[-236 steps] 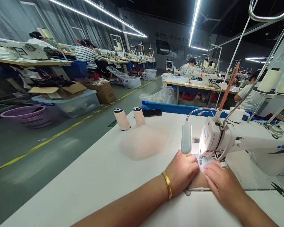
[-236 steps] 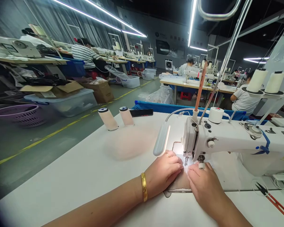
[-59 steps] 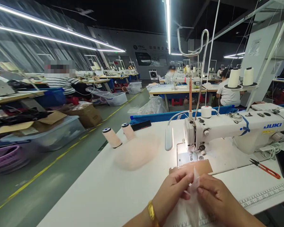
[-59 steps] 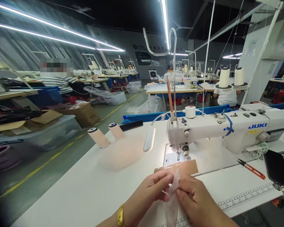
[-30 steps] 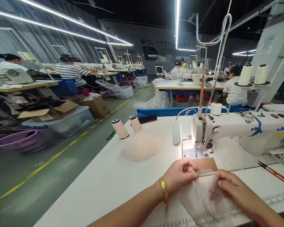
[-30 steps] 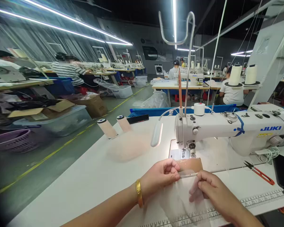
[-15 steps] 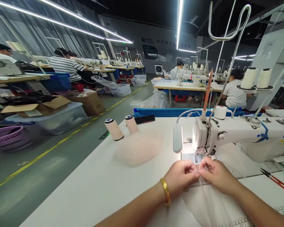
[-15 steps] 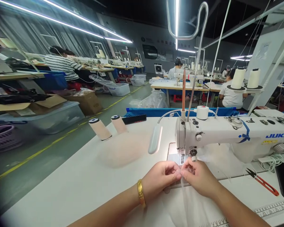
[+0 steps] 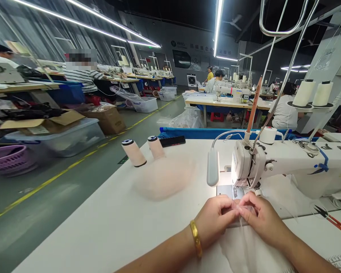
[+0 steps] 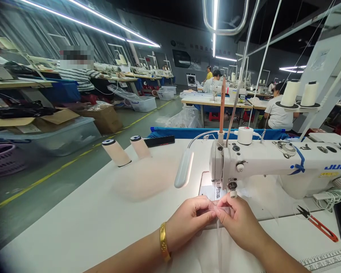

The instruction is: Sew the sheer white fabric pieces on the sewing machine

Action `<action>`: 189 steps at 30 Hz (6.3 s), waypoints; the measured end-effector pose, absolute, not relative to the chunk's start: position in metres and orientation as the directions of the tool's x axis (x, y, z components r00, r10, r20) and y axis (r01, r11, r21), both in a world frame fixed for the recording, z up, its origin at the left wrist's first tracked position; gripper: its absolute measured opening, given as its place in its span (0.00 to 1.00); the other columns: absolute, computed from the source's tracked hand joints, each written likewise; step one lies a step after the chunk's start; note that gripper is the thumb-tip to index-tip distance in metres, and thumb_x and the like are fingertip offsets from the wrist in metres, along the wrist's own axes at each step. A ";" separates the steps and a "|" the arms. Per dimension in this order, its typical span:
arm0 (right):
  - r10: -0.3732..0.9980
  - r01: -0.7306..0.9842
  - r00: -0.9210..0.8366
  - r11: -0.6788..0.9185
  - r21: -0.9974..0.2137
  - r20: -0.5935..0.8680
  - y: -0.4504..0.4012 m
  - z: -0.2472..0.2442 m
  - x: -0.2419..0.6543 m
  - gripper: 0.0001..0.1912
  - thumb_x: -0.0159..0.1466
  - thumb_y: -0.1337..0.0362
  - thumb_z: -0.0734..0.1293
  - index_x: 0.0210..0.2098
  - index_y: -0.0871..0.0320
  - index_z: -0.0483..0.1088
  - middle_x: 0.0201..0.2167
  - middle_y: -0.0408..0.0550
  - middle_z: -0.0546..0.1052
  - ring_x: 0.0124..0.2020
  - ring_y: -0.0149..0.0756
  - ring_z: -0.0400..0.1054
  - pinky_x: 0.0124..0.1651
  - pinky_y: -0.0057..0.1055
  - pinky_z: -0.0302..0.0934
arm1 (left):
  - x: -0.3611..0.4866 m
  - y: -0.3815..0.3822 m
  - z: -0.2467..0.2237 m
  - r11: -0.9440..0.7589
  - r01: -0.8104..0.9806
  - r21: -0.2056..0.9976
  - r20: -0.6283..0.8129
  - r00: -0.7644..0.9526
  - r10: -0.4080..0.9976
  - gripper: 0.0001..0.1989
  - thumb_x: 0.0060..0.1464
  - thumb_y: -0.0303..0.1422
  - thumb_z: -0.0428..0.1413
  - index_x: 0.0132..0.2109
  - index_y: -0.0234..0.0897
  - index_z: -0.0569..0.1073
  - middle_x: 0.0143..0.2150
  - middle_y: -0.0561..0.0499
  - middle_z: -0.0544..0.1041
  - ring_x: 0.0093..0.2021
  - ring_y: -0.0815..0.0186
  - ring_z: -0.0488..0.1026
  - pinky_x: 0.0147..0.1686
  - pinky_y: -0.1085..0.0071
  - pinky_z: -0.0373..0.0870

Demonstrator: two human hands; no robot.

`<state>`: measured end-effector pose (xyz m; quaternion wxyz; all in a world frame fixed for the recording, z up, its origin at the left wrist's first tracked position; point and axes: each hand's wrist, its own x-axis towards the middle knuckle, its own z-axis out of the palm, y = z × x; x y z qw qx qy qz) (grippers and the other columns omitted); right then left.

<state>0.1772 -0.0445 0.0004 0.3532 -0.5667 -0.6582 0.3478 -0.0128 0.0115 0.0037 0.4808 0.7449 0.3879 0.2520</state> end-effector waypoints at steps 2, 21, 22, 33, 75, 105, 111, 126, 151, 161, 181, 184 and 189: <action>0.991 0.504 -0.101 0.130 -0.854 0.091 -0.045 0.001 0.176 0.09 0.69 0.57 0.63 0.35 0.53 0.68 0.31 0.41 0.70 0.33 0.37 0.61 0.36 0.31 0.54 | -0.012 0.010 0.003 -0.250 0.341 0.906 0.009 0.575 0.818 0.16 0.55 0.44 0.56 0.30 0.36 0.80 0.29 0.52 0.71 0.33 0.64 0.69 0.35 0.71 0.64; 0.967 0.550 -0.050 0.236 -0.801 0.251 -0.050 -0.007 0.170 0.11 0.68 0.59 0.63 0.30 0.53 0.70 0.29 0.43 0.72 0.31 0.37 0.63 0.34 0.30 0.58 | -0.001 0.002 0.005 -0.054 0.233 0.971 -0.066 0.477 0.876 0.09 0.45 0.37 0.59 0.32 0.39 0.68 0.24 0.59 0.66 0.25 0.70 0.60 0.25 0.74 0.58; 0.965 0.550 -0.050 0.242 -0.799 0.257 -0.050 -0.007 0.170 0.11 0.68 0.59 0.63 0.30 0.53 0.71 0.29 0.43 0.72 0.31 0.37 0.64 0.35 0.31 0.58 | -0.001 0.002 0.004 -0.056 0.231 0.971 -0.066 0.488 0.870 0.09 0.45 0.37 0.59 0.31 0.38 0.68 0.24 0.58 0.67 0.26 0.70 0.60 0.25 0.74 0.58; 0.968 0.544 -0.047 0.232 -0.807 0.247 -0.051 -0.008 0.172 0.11 0.68 0.59 0.64 0.29 0.52 0.69 0.28 0.42 0.72 0.31 0.37 0.63 0.34 0.29 0.59 | -0.003 0.002 0.001 -0.082 0.218 0.972 -0.032 0.474 0.880 0.10 0.43 0.35 0.59 0.26 0.39 0.64 0.23 0.58 0.64 0.26 0.70 0.59 0.26 0.74 0.56; 0.903 0.630 -0.127 0.393 -0.670 0.411 -0.051 -0.015 0.173 0.09 0.72 0.62 0.61 0.35 0.51 0.70 0.33 0.45 0.75 0.35 0.41 0.68 0.39 0.35 0.61 | -0.008 0.000 -0.002 -0.337 0.365 0.868 0.152 0.450 0.880 0.10 0.55 0.36 0.57 0.28 0.37 0.76 0.28 0.51 0.75 0.31 0.65 0.69 0.33 0.70 0.64; 0.994 0.327 -0.063 0.107 -0.939 0.091 -0.054 -0.002 0.178 0.14 0.70 0.51 0.64 0.35 0.54 0.68 0.35 0.43 0.70 0.36 0.38 0.65 0.40 0.32 0.59 | -0.008 0.002 0.011 -0.043 0.214 0.976 -0.084 0.550 0.831 0.18 0.48 0.48 0.62 0.31 0.37 0.71 0.32 0.52 0.72 0.34 0.64 0.66 0.35 0.69 0.63; 0.986 0.427 -0.112 0.163 -0.889 0.127 -0.089 0.022 0.178 0.13 0.72 0.54 0.64 0.34 0.54 0.68 0.27 0.40 0.67 0.29 0.35 0.64 0.33 0.29 0.57 | -0.016 -0.021 0.043 -0.035 0.225 0.974 -0.156 0.770 0.618 0.19 0.55 0.47 0.57 0.28 0.37 0.66 0.28 0.56 0.64 0.31 0.68 0.60 0.31 0.72 0.57; 0.988 0.816 -0.060 0.132 -0.563 0.144 -0.021 -0.012 0.171 0.10 0.67 0.69 0.62 0.28 0.54 0.63 0.27 0.43 0.72 0.30 0.39 0.68 0.33 0.30 0.58 | -0.008 0.002 -0.017 -0.834 0.500 0.235 0.529 0.653 0.541 0.11 0.58 0.20 0.55 0.30 0.38 0.70 0.35 0.53 0.76 0.37 0.62 0.67 0.43 0.61 0.61; 0.839 0.901 -0.320 0.414 -0.134 0.441 -0.030 -0.027 0.191 0.19 0.68 0.73 0.57 0.47 0.54 0.77 0.48 0.56 0.79 0.41 0.47 0.73 0.39 0.39 0.70 | -0.013 0.001 -0.001 -0.752 0.603 0.265 0.300 0.690 0.659 0.06 0.62 0.33 0.60 0.46 0.39 0.77 0.46 0.46 0.80 0.45 0.53 0.72 0.48 0.52 0.63; 0.834 0.910 -0.326 0.404 -0.090 0.446 -0.025 -0.034 0.194 0.21 0.67 0.74 0.58 0.52 0.55 0.76 0.48 0.56 0.80 0.42 0.47 0.74 0.41 0.40 0.71 | -0.008 -0.002 0.000 -0.733 0.636 0.242 0.287 0.674 0.680 0.05 0.62 0.34 0.59 0.43 0.39 0.76 0.48 0.46 0.79 0.45 0.54 0.71 0.49 0.53 0.61; 0.807 0.653 -0.488 0.590 -0.475 0.333 -0.046 -0.009 0.199 0.11 0.77 0.65 0.56 0.39 0.53 0.67 0.37 0.45 0.76 0.39 0.40 0.69 0.44 0.36 0.62 | -0.017 0.012 -0.011 -0.737 0.507 0.448 0.272 0.707 0.652 0.09 0.55 0.20 0.49 0.35 0.40 0.65 0.34 0.51 0.73 0.35 0.62 0.68 0.37 0.68 0.65; 0.872 0.645 -0.331 0.488 -0.588 0.360 -0.043 -0.008 0.197 0.14 0.78 0.61 0.54 0.40 0.52 0.69 0.35 0.44 0.76 0.36 0.38 0.69 0.40 0.34 0.62 | -0.008 0.018 -0.009 -0.660 0.533 0.530 0.241 0.651 0.720 0.09 0.52 0.21 0.49 0.37 0.40 0.64 0.35 0.51 0.72 0.35 0.62 0.68 0.36 0.68 0.66; 0.929 0.590 -0.099 0.343 -0.731 0.355 -0.039 -0.010 0.192 0.23 0.78 0.51 0.55 0.31 0.54 0.67 0.27 0.43 0.71 0.29 0.36 0.66 0.33 0.31 0.60 | -0.002 0.024 -0.007 -0.634 0.556 0.538 0.242 0.618 0.748 0.08 0.47 0.22 0.52 0.34 0.39 0.65 0.36 0.51 0.71 0.37 0.61 0.68 0.37 0.68 0.65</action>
